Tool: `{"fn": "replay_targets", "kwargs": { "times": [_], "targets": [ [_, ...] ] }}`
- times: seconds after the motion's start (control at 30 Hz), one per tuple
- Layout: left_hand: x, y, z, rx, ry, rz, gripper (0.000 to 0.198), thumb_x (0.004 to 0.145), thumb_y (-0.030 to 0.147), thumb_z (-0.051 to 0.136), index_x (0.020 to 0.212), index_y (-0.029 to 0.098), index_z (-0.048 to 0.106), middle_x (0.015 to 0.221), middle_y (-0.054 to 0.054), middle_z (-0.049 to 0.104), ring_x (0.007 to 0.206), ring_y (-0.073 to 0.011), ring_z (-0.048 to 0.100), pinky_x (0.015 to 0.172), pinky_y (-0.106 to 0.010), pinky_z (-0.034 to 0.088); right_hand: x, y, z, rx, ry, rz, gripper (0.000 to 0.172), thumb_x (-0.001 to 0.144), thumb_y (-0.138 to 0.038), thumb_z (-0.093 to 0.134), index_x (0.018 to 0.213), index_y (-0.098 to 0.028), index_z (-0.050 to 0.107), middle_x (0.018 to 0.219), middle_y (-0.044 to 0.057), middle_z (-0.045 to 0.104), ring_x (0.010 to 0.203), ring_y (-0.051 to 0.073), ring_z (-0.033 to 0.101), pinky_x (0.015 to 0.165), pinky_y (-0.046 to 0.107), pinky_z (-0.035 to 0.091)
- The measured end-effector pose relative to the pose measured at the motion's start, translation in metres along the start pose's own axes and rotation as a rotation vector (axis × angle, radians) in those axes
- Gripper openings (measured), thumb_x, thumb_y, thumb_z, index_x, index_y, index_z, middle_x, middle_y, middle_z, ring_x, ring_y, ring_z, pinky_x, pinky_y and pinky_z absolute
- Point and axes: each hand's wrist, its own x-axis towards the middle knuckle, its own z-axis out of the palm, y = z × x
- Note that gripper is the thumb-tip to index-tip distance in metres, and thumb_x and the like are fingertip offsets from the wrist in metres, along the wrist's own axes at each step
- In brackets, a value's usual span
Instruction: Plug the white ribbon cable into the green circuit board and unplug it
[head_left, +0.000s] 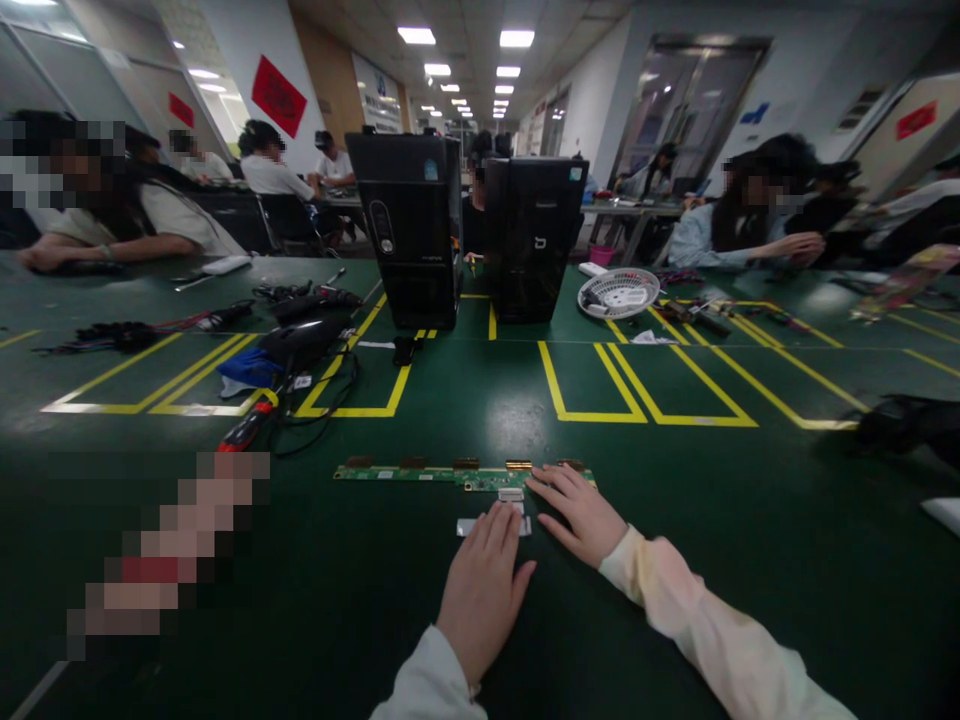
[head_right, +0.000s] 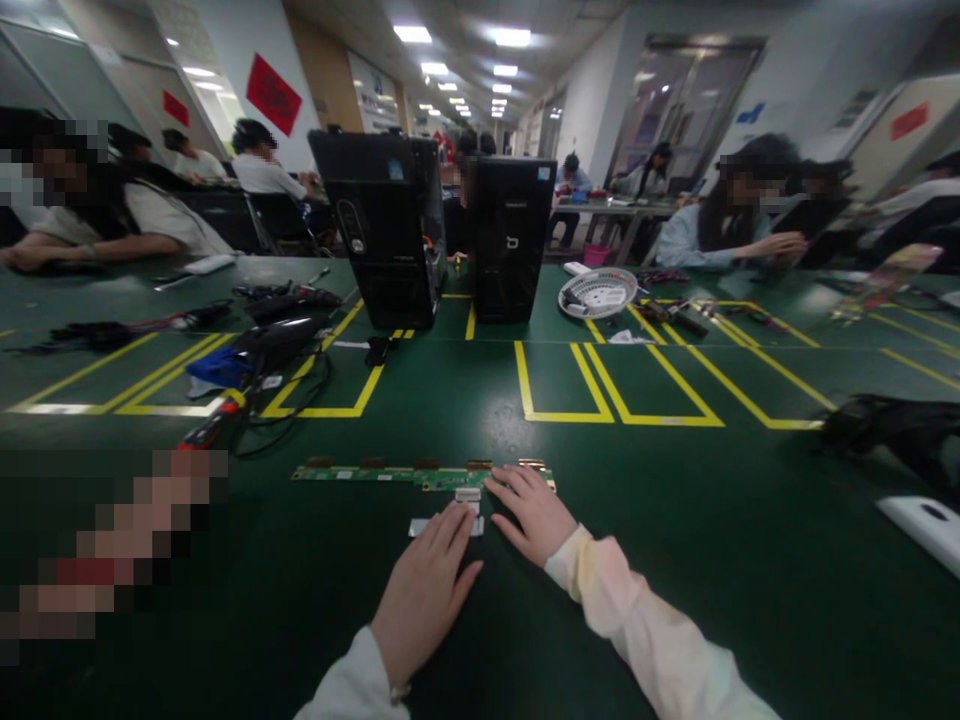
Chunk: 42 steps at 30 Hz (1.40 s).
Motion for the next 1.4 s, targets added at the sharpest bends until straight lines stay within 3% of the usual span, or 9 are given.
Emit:
{"fn": "replay_targets", "kwargs": {
  "times": [0.7, 0.97, 1.4],
  "targets": [
    [0.008, -0.021, -0.015, -0.069, -0.161, 0.105, 0.053, 0.089, 0.034, 0.05, 0.137, 0.011, 0.041, 0.142, -0.014, 0.046, 0.13, -0.0269, 0.043, 0.107, -0.045, 0.038, -0.004, 0.006, -0.005, 0.039, -0.091, -0.03, 0.049, 0.092, -0.032, 0.043, 0.139, -0.019, 0.041, 0.142, 0.011, 0.039, 0.132, 0.024, 0.032, 0.111, 0.05, 0.026],
    [0.005, -0.022, -0.008, -0.092, -0.105, 0.083, 0.053, 0.089, 0.036, 0.05, 0.136, 0.013, 0.041, 0.14, -0.014, 0.048, 0.129, -0.0268, 0.044, 0.105, -0.044, 0.041, -0.004, 0.005, -0.006, 0.045, -0.101, -0.022, 0.046, 0.092, -0.032, 0.042, 0.137, -0.02, 0.043, 0.143, 0.01, 0.038, 0.133, 0.023, 0.031, 0.112, 0.049, 0.024],
    [0.007, -0.019, -0.006, -0.099, -0.122, 0.063, 0.057, 0.09, 0.042, 0.045, 0.137, 0.011, 0.038, 0.142, -0.016, 0.045, 0.132, -0.0267, 0.04, 0.107, -0.044, 0.038, -0.004, 0.005, -0.006, 0.076, -0.082, -0.024, 0.045, 0.092, -0.031, 0.044, 0.135, -0.022, 0.045, 0.142, 0.01, 0.04, 0.133, 0.024, 0.032, 0.111, 0.051, 0.026]
  ]
}}
